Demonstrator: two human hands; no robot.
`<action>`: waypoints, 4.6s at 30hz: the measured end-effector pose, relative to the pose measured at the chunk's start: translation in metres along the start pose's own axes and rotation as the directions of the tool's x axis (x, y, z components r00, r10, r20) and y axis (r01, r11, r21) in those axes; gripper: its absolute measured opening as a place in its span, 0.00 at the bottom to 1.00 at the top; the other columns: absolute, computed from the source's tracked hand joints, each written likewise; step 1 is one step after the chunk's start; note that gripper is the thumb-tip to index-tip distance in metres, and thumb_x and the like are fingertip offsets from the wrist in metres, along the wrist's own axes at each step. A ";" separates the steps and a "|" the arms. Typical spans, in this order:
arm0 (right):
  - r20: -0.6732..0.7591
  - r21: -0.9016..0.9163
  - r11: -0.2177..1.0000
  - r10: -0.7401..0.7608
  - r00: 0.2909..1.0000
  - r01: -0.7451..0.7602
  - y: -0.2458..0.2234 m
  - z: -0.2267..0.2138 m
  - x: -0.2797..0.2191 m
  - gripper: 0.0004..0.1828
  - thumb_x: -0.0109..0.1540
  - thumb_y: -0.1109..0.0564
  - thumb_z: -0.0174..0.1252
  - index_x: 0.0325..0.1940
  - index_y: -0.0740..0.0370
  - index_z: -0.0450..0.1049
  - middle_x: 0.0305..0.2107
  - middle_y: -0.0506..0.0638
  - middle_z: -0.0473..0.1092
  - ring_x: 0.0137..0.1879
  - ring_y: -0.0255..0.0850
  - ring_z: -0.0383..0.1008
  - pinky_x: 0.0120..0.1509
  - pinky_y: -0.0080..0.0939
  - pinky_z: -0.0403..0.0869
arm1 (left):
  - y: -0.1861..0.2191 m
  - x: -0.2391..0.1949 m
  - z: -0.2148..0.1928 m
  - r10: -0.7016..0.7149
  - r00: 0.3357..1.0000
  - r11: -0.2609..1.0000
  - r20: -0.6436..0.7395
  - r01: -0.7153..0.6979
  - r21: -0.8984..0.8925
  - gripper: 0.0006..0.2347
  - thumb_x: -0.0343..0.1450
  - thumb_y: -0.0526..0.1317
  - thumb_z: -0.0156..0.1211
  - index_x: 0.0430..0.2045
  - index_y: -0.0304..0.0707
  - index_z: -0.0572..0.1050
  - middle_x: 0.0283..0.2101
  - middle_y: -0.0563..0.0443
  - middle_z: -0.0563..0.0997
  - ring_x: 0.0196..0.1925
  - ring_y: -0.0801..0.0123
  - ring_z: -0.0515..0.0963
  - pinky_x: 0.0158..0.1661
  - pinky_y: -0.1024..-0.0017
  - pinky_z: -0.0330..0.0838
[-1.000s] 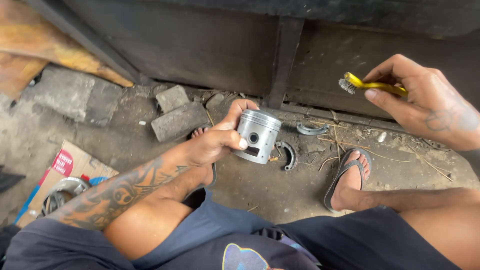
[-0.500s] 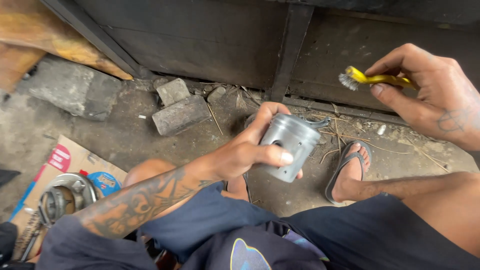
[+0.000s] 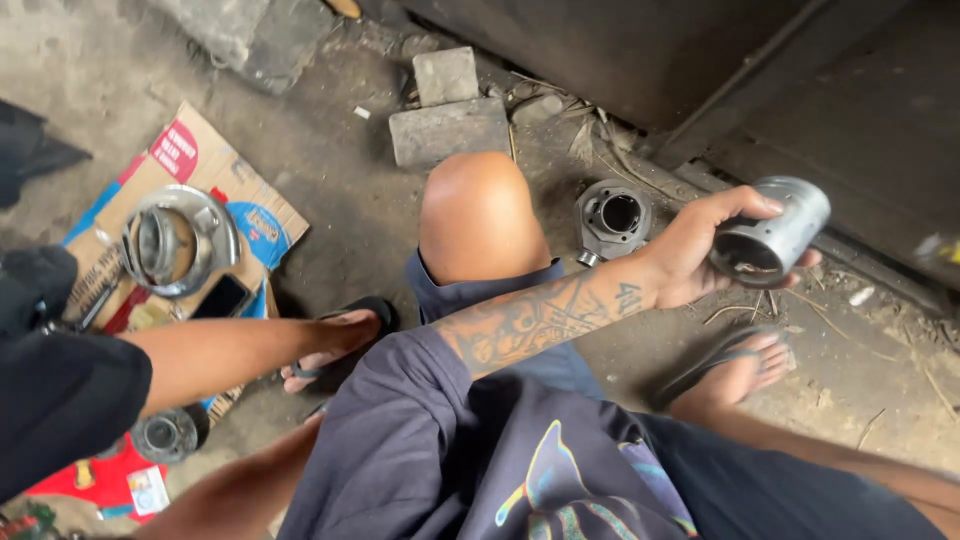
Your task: Cleaning a motorcycle engine piston using a wire brush to remove carbon deposits.
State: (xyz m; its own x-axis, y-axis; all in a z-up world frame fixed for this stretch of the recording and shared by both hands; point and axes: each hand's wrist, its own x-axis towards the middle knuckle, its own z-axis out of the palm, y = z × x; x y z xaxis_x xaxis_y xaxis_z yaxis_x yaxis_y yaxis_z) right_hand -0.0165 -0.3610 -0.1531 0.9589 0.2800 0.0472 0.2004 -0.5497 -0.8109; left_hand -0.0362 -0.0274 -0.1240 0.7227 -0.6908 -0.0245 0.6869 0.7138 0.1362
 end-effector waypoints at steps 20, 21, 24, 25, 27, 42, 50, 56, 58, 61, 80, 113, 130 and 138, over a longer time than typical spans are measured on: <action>-0.230 0.751 0.655 0.146 0.962 0.080 -0.145 0.038 -0.017 0.09 0.67 0.63 0.41 0.50 0.56 0.63 0.42 0.55 0.67 0.39 0.39 0.67 0.54 0.39 0.77 | 0.013 -0.009 -0.035 -0.039 0.912 0.973 -0.409 0.127 0.190 0.26 0.66 0.44 0.53 0.54 0.18 0.65 0.45 0.29 0.76 0.38 0.48 0.81 0.34 0.62 0.77; -0.325 0.671 0.713 0.033 0.945 0.206 -0.153 0.035 -0.019 0.05 0.75 0.57 0.42 0.56 0.53 0.59 0.42 0.55 0.65 0.39 0.41 0.66 0.61 0.46 0.80 | 0.012 -0.010 -0.036 -0.007 0.905 0.985 -0.426 0.080 0.155 0.22 0.68 0.41 0.51 0.50 0.18 0.67 0.43 0.28 0.77 0.34 0.50 0.82 0.32 0.65 0.78; -0.426 0.684 0.658 0.008 0.905 0.315 -0.152 0.050 -0.021 0.06 0.76 0.54 0.46 0.57 0.49 0.58 0.40 0.52 0.62 0.44 0.40 0.65 0.54 0.48 0.78 | -0.002 -0.003 -0.030 -0.051 0.915 0.989 -0.401 0.103 0.110 0.23 0.69 0.43 0.50 0.49 0.13 0.68 0.40 0.27 0.78 0.36 0.50 0.82 0.39 0.61 0.79; -0.439 0.677 0.665 0.022 0.898 0.315 -0.149 0.063 -0.019 0.06 0.76 0.54 0.46 0.57 0.49 0.58 0.40 0.52 0.62 0.44 0.40 0.65 0.54 0.48 0.78 | -0.009 -0.002 -0.030 -0.071 0.914 0.987 -0.399 0.124 0.107 0.23 0.69 0.43 0.50 0.49 0.13 0.68 0.40 0.27 0.78 0.36 0.50 0.82 0.39 0.61 0.79; -0.383 0.795 0.549 0.123 0.915 0.259 -0.143 0.090 -0.011 0.10 0.74 0.63 0.41 0.56 0.50 0.59 0.44 0.53 0.66 0.43 0.44 0.67 0.58 0.51 0.76 | -0.019 0.000 -0.030 -0.046 0.920 0.997 -0.390 0.069 0.044 0.17 0.69 0.39 0.50 0.48 0.24 0.69 0.43 0.33 0.78 0.40 0.50 0.80 0.41 0.57 0.79; 0.187 0.016 0.998 0.057 0.981 -0.061 -0.194 0.031 -0.003 0.19 0.68 0.65 0.44 0.58 0.76 0.74 0.20 0.54 0.67 0.20 0.39 0.54 0.26 0.40 0.55 | 0.006 -0.023 -0.020 0.221 0.940 0.928 -0.259 -0.121 0.353 0.17 0.72 0.41 0.47 0.55 0.40 0.73 0.54 0.39 0.75 0.48 0.59 0.76 0.42 0.65 0.74; 0.140 -0.139 0.977 -0.140 0.980 0.160 -0.187 0.062 -0.002 0.16 0.65 0.69 0.58 0.58 0.69 0.78 0.26 0.53 0.68 0.24 0.42 0.61 0.30 0.42 0.62 | 0.015 -0.030 -0.022 0.343 0.920 0.874 -0.189 -0.238 0.424 0.15 0.74 0.40 0.47 0.55 0.38 0.72 0.53 0.40 0.73 0.51 0.59 0.73 0.48 0.64 0.70; 0.164 -0.155 0.974 -0.140 0.977 0.165 -0.187 0.056 -0.002 0.15 0.66 0.69 0.59 0.56 0.69 0.79 0.25 0.53 0.68 0.23 0.44 0.61 0.30 0.44 0.62 | 0.010 -0.031 -0.023 0.323 0.924 0.878 -0.206 -0.212 0.429 0.15 0.75 0.42 0.48 0.54 0.39 0.72 0.53 0.41 0.73 0.52 0.58 0.73 0.48 0.62 0.69; 0.223 -0.087 0.984 -0.131 0.966 0.154 -0.190 0.054 0.000 0.15 0.64 0.69 0.58 0.55 0.69 0.79 0.24 0.53 0.69 0.22 0.44 0.61 0.29 0.44 0.62 | 0.010 -0.029 -0.023 0.319 0.924 0.879 -0.213 -0.204 0.432 0.15 0.74 0.43 0.50 0.53 0.39 0.73 0.53 0.40 0.73 0.53 0.56 0.74 0.48 0.61 0.70; 0.169 -0.139 0.978 -0.134 0.976 0.158 -0.183 0.058 -0.001 0.15 0.66 0.70 0.58 0.57 0.72 0.78 0.25 0.53 0.68 0.22 0.42 0.60 0.29 0.43 0.61 | 0.010 -0.029 -0.024 0.273 0.926 0.927 -0.260 -0.181 0.328 0.14 0.75 0.41 0.50 0.53 0.38 0.73 0.51 0.41 0.75 0.48 0.61 0.75 0.43 0.65 0.70; 0.251 -0.135 0.991 0.049 0.967 -0.015 -0.186 0.028 -0.004 0.15 0.64 0.69 0.56 0.55 0.74 0.77 0.30 0.58 0.76 0.20 0.44 0.65 0.26 0.43 0.62 | 0.009 -0.032 -0.032 0.346 0.894 0.937 -0.285 -0.316 0.147 0.17 0.74 0.33 0.52 0.58 0.38 0.62 0.59 0.32 0.69 0.60 0.52 0.73 0.59 0.54 0.70; 0.111 -0.167 0.982 -0.073 0.991 0.091 -0.189 0.100 -0.018 0.24 0.64 0.71 0.56 0.65 0.68 0.75 0.28 0.56 0.70 0.23 0.46 0.66 0.28 0.47 0.67 | 0.008 -0.039 -0.027 0.583 0.796 0.785 -0.165 -0.500 0.366 0.26 0.69 0.26 0.52 0.62 0.48 0.59 0.67 0.36 0.67 0.66 0.48 0.72 0.58 0.52 0.74; 0.097 -0.113 0.993 -0.035 0.995 0.046 -0.180 0.105 -0.016 0.24 0.65 0.73 0.56 0.65 0.64 0.76 0.25 0.52 0.65 0.22 0.41 0.62 0.25 0.44 0.64 | 0.007 -0.038 -0.032 0.601 0.784 0.771 -0.156 -0.517 0.373 0.26 0.68 0.27 0.53 0.62 0.49 0.60 0.67 0.36 0.67 0.66 0.48 0.71 0.60 0.52 0.71; 0.135 -0.052 0.998 -0.022 0.991 0.029 -0.185 0.097 -0.012 0.23 0.65 0.72 0.56 0.64 0.66 0.76 0.23 0.53 0.65 0.22 0.44 0.61 0.26 0.46 0.63 | 0.007 -0.040 -0.028 0.590 0.796 0.782 -0.135 -0.522 0.341 0.26 0.68 0.25 0.48 0.63 0.48 0.60 0.68 0.37 0.67 0.71 0.45 0.68 0.67 0.48 0.67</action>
State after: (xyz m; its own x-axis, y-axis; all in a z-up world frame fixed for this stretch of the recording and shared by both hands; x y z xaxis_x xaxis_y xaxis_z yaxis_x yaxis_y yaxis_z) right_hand -0.0850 -0.1863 -0.0607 0.9182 0.3959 -0.0144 0.2385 -0.5814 -0.7779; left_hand -0.0583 0.0088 -0.1498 0.9909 -0.1135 -0.0727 0.1342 0.8792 0.4571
